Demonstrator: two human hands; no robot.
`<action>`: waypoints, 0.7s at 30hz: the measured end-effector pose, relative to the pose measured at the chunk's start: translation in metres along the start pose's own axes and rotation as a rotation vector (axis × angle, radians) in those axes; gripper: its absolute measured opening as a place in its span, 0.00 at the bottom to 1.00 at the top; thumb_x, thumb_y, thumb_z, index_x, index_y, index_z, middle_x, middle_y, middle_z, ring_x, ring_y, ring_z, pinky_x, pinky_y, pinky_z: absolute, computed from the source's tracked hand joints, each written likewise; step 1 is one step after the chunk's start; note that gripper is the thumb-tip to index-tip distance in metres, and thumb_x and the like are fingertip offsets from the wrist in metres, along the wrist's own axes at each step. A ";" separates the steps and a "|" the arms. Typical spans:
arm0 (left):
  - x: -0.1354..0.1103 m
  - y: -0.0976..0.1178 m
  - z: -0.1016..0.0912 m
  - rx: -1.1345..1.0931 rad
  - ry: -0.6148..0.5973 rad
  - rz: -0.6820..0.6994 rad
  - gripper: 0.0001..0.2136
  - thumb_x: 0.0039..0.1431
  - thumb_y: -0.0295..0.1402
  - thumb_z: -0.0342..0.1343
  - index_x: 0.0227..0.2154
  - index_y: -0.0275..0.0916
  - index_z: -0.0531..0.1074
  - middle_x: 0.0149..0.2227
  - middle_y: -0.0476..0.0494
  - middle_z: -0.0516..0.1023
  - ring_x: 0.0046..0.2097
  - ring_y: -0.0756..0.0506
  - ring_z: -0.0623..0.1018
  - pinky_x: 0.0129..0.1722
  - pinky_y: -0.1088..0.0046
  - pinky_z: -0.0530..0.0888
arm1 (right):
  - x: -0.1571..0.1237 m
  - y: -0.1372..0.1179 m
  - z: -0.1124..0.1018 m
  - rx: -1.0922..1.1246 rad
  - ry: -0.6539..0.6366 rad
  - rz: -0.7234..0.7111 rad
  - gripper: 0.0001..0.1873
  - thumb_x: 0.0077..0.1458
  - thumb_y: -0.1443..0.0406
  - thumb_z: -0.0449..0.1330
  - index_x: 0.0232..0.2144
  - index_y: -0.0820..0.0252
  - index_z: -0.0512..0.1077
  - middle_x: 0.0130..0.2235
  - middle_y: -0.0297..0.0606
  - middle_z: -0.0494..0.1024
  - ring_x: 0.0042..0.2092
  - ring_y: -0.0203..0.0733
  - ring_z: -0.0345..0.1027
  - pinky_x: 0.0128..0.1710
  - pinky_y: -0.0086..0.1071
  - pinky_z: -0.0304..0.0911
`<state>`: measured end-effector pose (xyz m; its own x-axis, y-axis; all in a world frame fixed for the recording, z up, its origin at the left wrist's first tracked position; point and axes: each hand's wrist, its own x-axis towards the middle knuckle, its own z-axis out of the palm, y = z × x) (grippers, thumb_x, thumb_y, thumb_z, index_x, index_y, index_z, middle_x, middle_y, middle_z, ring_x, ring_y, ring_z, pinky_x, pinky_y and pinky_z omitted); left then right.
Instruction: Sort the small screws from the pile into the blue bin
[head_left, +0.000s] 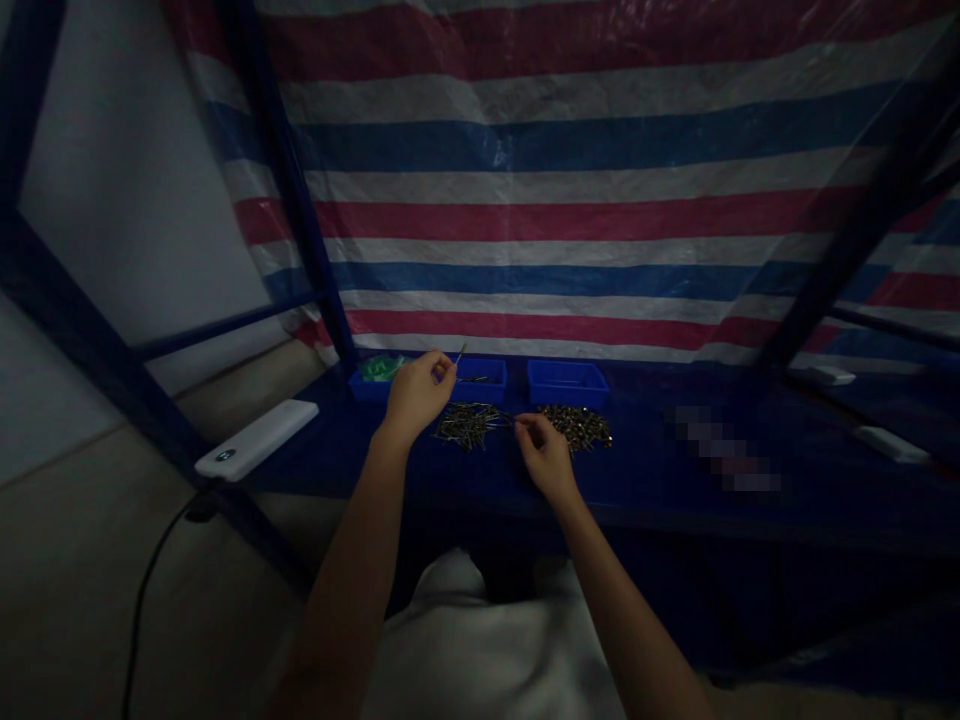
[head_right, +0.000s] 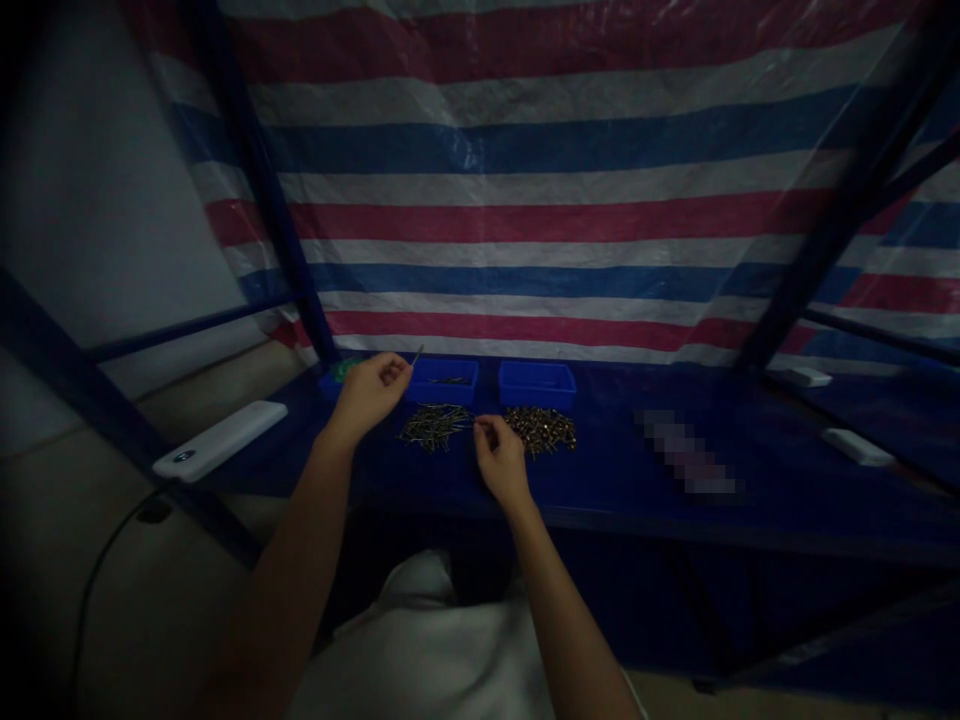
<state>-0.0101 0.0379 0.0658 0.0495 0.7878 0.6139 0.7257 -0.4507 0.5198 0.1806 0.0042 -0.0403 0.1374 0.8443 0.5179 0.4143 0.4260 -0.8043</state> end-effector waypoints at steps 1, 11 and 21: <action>0.005 -0.001 0.004 0.057 0.025 -0.003 0.06 0.52 0.33 0.50 0.27 0.38 0.70 0.24 0.48 0.73 0.25 0.51 0.70 0.28 0.75 0.65 | 0.000 -0.001 0.000 0.000 0.000 -0.002 0.13 0.53 0.58 0.51 0.36 0.61 0.70 0.31 0.37 0.75 0.31 0.37 0.67 0.33 0.29 0.61; 0.050 -0.031 0.046 0.298 -0.067 -0.118 0.09 0.52 0.37 0.50 0.27 0.38 0.71 0.28 0.43 0.75 0.32 0.45 0.73 0.31 0.73 0.65 | 0.000 0.001 0.000 -0.006 -0.004 -0.001 0.13 0.53 0.58 0.51 0.36 0.60 0.70 0.30 0.36 0.75 0.30 0.36 0.67 0.32 0.29 0.60; 0.040 -0.028 0.009 0.196 0.094 -0.032 0.11 0.53 0.38 0.48 0.28 0.37 0.72 0.26 0.44 0.75 0.29 0.47 0.73 0.31 0.73 0.65 | 0.002 0.004 0.002 -0.020 -0.003 -0.022 0.13 0.53 0.59 0.51 0.36 0.60 0.70 0.29 0.35 0.74 0.30 0.36 0.66 0.32 0.29 0.60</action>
<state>-0.0222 0.0857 0.0708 -0.0337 0.7537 0.6563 0.8461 -0.3281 0.4202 0.1804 0.0078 -0.0430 0.1253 0.8356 0.5348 0.4352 0.4382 -0.7865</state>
